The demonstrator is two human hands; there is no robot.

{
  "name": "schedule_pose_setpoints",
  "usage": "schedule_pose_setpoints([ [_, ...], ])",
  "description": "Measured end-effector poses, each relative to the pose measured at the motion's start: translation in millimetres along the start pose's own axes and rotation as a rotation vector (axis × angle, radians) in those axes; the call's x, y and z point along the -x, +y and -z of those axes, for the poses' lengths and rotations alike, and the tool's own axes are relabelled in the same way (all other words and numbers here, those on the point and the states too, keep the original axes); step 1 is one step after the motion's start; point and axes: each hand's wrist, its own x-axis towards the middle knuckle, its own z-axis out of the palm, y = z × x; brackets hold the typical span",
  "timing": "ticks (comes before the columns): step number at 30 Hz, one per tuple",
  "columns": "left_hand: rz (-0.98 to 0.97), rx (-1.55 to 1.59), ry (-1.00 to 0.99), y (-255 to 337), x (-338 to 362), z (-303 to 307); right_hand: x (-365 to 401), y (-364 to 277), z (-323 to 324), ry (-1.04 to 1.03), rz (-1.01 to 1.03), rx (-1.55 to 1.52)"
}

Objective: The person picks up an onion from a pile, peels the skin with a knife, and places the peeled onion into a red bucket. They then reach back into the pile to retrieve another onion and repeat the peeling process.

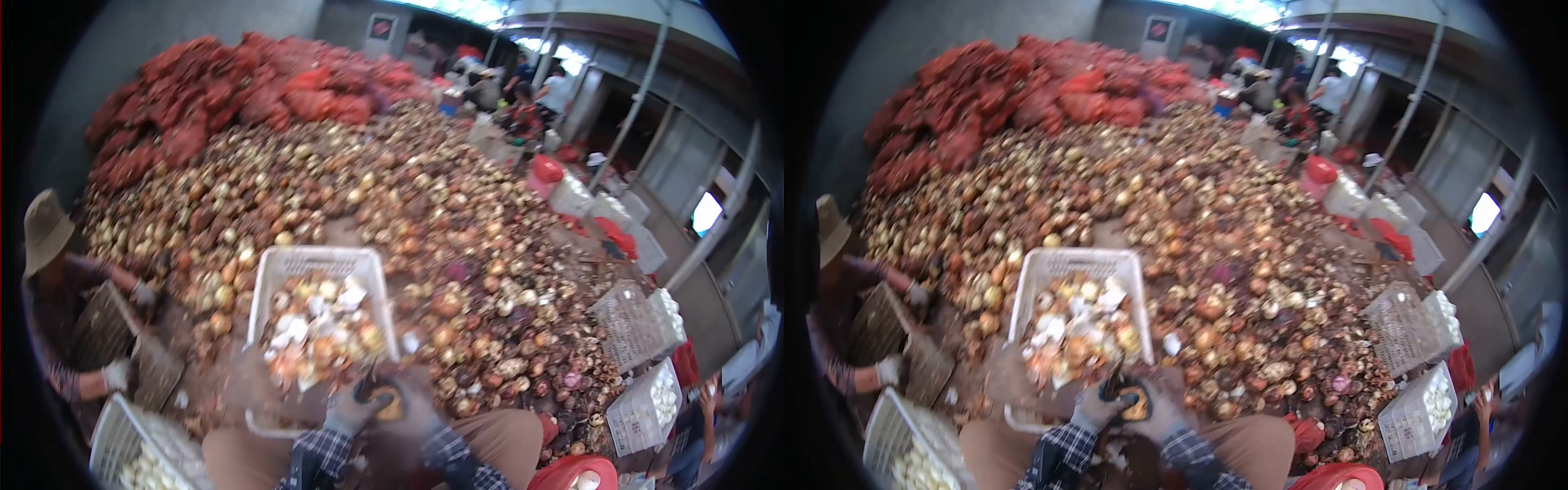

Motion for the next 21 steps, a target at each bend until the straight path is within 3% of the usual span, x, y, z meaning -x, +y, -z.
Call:
schedule_pose_setpoints([
  [1, 0.169, -0.118, -0.022, 19.6, -2.5, 1.8, -0.8, -3.9, 1.8, -0.024, 0.042, -0.058],
  [3, 0.267, -0.041, -0.073, 23.1, -11.5, 9.3, 2.9, 1.7, -2.5, -0.019, -0.063, -0.018],
  [6, 0.276, -0.215, 0.012, 49.6, -5.2, 8.5, 3.3, 8.3, -1.7, -0.043, -0.042, 0.054],
  [9, 0.25, -0.377, 0.1, 24.9, -13.5, 7.7, 1.9, 15.3, -10.2, 0.01, 0.009, 0.034],
  [12, 0.228, -0.773, 0.097, 31.1, -17.9, 8.8, 3.9, 7.2, -8.6, -0.001, -0.058, 0.045],
  [16, 0.378, -1.09, -0.117, 55.9, -25.6, 26.2, 4.2, -16.0, -0.6, -0.039, -0.082, 0.129],
  [19, 0.33, -0.892, 0.079, 52.9, -22.0, 47.0, 4.2, -8.6, -5.0, 0.018, -0.135, 0.01],
  [21, 0.272, -0.244, 0.098, 38.7, -7.8, 57.0, 2.0, 19.0, -22.7, 0.098, -0.216, -0.171],
])
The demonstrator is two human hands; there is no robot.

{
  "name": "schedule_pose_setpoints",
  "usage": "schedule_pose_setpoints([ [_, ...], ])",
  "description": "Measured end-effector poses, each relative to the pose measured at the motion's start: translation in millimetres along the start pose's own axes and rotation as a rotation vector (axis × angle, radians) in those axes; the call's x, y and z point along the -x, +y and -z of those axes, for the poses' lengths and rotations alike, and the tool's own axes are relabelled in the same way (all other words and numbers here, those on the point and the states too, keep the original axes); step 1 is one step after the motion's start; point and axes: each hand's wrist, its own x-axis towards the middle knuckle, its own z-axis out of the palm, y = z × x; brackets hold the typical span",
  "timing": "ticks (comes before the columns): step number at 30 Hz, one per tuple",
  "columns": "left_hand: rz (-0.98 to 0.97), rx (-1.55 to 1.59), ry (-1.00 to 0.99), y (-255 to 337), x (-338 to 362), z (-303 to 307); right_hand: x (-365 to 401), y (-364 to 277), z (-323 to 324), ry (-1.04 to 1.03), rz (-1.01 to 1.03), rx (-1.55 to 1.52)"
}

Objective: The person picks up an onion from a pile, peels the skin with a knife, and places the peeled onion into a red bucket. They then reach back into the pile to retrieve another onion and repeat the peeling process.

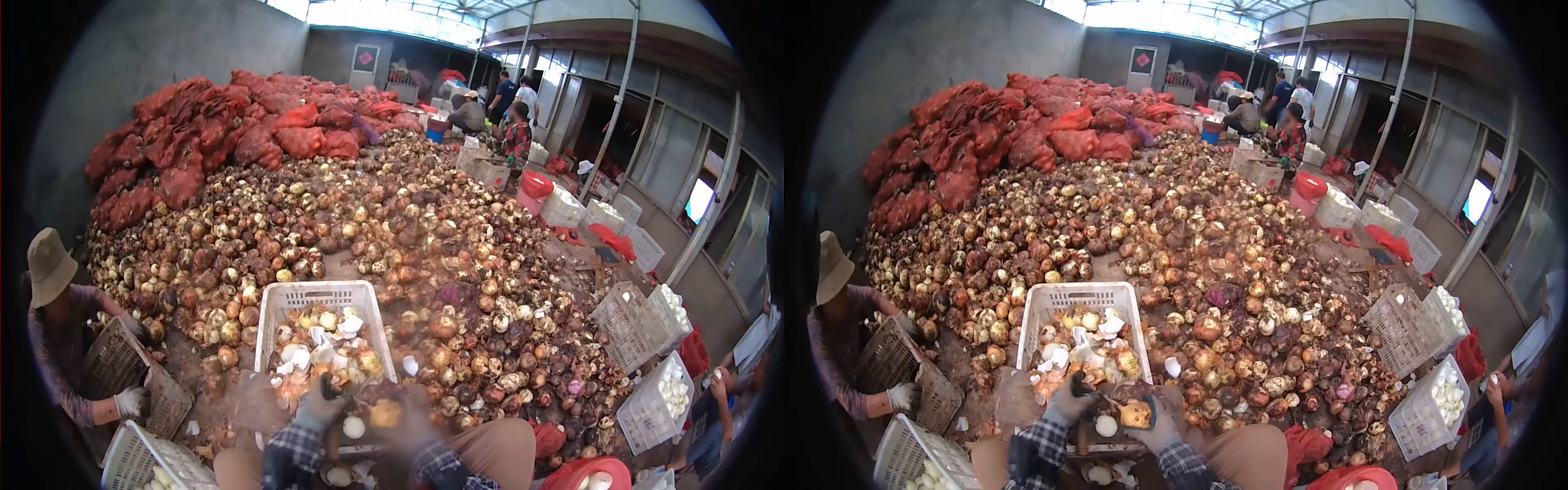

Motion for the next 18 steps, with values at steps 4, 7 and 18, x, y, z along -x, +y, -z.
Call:
schedule_pose_setpoints([
  [4, -0.034, 0.532, -0.111, -33.0, 25.5, -7.4, 19.6, -59.1, 17.4, 0.043, -0.044, 0.042],
  [7, -0.145, 0.159, -0.128, -16.1, 56.3, -0.8, 14.9, -40.7, 4.7, 0.054, 0.024, 0.067],
  [18, -0.241, -0.246, 0.432, -42.0, 78.6, -47.4, 2.9, -29.9, 13.1, -0.016, 0.26, 0.024],
])
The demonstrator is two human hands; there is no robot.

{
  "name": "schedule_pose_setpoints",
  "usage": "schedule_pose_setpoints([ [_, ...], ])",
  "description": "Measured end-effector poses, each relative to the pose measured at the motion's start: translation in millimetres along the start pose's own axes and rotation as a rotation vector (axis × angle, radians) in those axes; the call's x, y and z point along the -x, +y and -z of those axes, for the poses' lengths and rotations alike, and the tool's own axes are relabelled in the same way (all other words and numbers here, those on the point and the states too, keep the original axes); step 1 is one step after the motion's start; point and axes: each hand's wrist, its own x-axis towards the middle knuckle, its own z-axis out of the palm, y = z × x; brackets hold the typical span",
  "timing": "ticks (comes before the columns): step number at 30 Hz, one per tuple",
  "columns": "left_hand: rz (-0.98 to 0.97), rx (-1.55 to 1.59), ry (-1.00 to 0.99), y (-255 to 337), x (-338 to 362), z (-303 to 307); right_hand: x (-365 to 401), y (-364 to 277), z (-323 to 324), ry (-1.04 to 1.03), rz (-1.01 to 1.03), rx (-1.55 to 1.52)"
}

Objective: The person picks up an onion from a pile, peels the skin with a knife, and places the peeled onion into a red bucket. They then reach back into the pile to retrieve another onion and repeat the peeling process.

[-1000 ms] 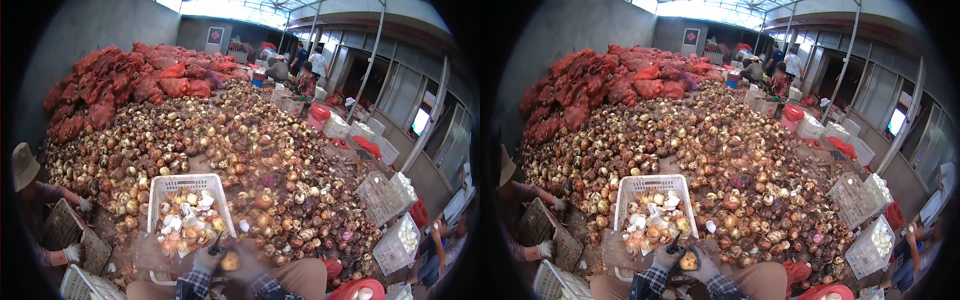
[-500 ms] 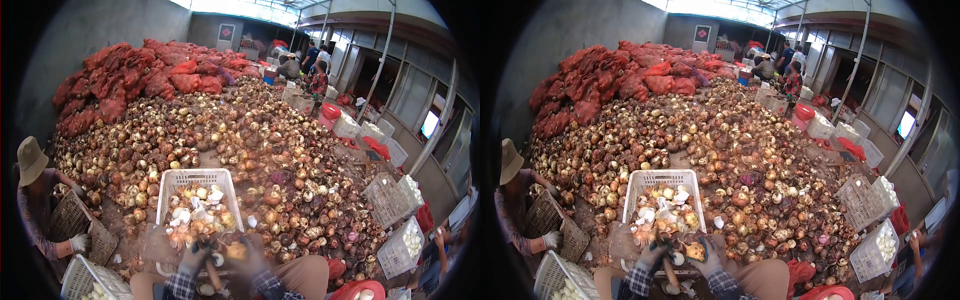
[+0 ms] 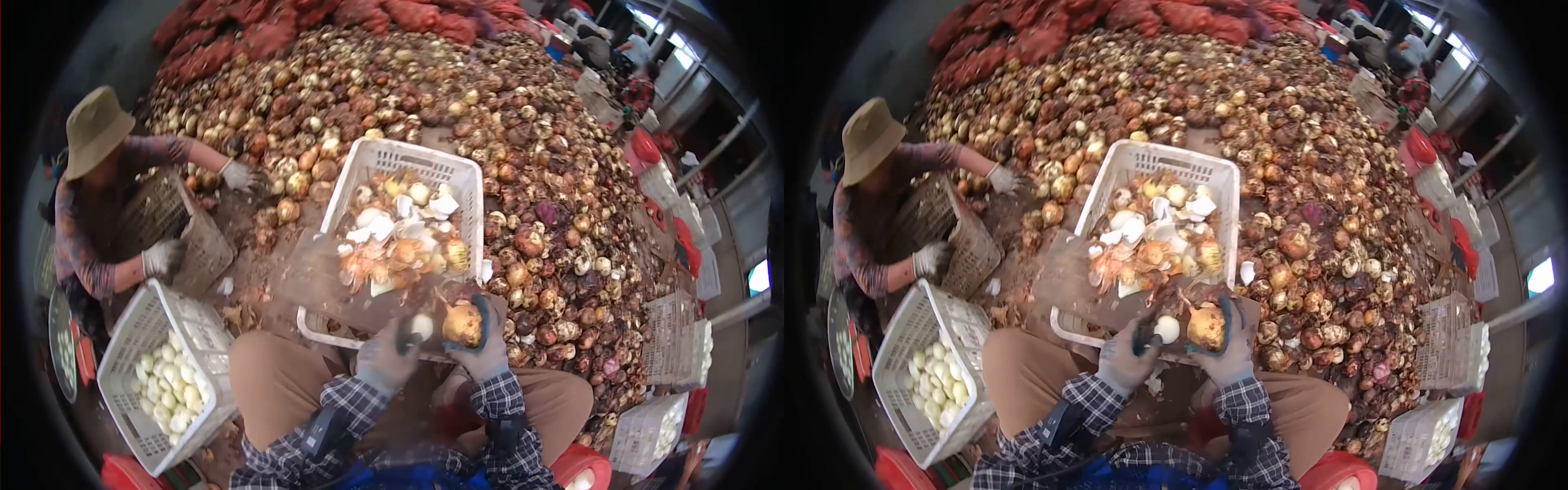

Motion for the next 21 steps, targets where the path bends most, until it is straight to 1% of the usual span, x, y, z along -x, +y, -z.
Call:
schedule_pose_setpoints([
  [4, -0.066, -0.201, -0.349, 24.3, -0.8, 3.1, -4.5, 10.7, 3.1, -0.05, 0.007, 0.016],
  [5, -0.074, -0.227, -0.378, 22.3, -1.2, -0.5, -5.4, 10.5, 4.1, -0.057, -0.002, 0.013],
  [7, -0.081, -0.265, -0.423, 23.1, -2.9, -3.4, -5.7, 9.0, 5.3, -0.062, -0.007, -0.01],
  [10, -0.083, -0.291, -0.457, 20.6, -3.5, -8.8, -8.9, 2.5, 8.3, -0.063, 0.061, 0.053],
  [14, -0.099, -0.335, -0.461, 22.5, -2.1, -7.0, -10.9, 3.8, 7.1, -0.046, 0.051, 0.019],
  [17, -0.074, -0.359, -0.474, 23.8, -3.8, -8.2, -12.1, -1.6, 8.2, -0.041, 0.025, -0.023],
  [21, -0.067, -0.359, -0.528, 25.9, -8.9, -7.5, -13.3, -1.1, 8.7, -0.036, 0.022, -0.012],
])
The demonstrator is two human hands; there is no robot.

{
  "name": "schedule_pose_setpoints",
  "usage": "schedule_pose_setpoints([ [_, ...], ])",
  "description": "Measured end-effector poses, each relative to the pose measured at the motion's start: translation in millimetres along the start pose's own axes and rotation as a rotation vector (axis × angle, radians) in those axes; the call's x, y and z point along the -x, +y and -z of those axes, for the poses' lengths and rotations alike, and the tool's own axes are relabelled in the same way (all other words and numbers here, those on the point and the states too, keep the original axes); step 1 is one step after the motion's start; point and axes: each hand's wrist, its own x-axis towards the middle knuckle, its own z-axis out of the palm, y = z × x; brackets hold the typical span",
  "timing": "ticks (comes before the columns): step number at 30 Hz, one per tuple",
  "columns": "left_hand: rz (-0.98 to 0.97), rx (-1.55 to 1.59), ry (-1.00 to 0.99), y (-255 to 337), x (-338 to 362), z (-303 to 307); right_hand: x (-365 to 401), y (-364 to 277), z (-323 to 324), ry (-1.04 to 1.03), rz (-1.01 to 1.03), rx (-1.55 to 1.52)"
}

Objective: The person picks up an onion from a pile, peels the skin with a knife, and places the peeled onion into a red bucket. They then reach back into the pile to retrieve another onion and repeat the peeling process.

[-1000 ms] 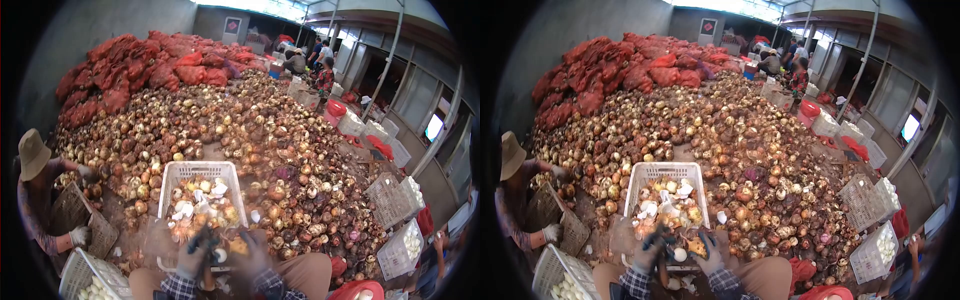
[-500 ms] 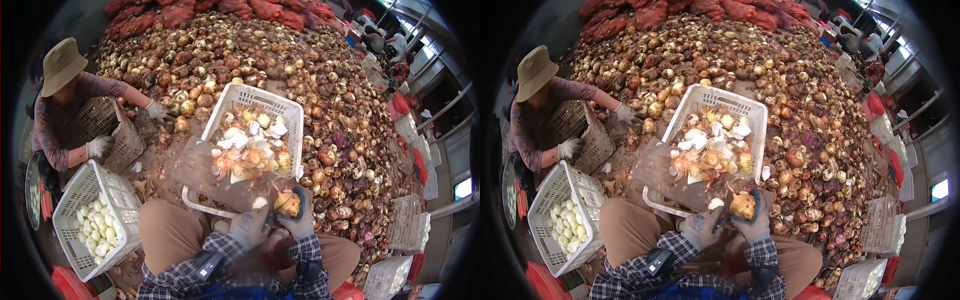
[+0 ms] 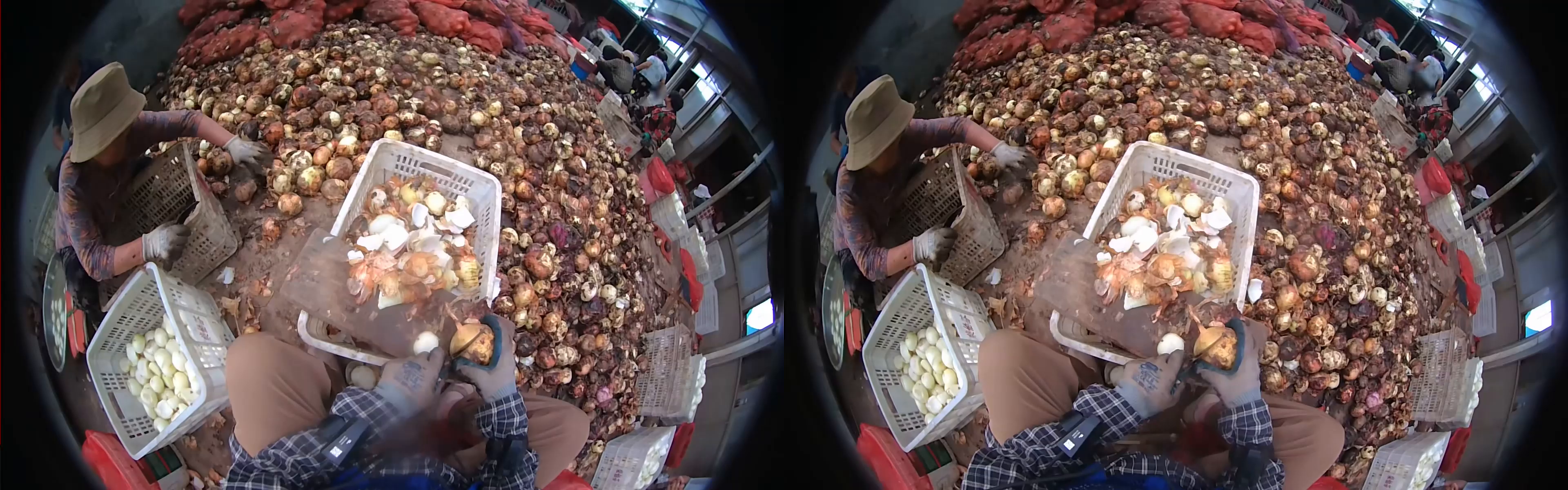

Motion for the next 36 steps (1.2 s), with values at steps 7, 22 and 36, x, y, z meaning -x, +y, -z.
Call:
schedule_pose_setpoints([
  [7, -0.013, -0.025, -0.051, -1.4, -9.0, -0.6, 1.1, 6.6, -1.2, -0.023, -0.039, 0.008],
  [22, 0.13, -0.102, -0.079, 11.9, -31.3, -1.9, 3.5, 19.4, -8.9, -0.005, -0.018, -0.199],
  [36, 0.142, -0.134, 0.078, -20.9, -11.6, 17.4, 20.9, 32.7, -2.1, 0.177, -0.293, -0.198],
])
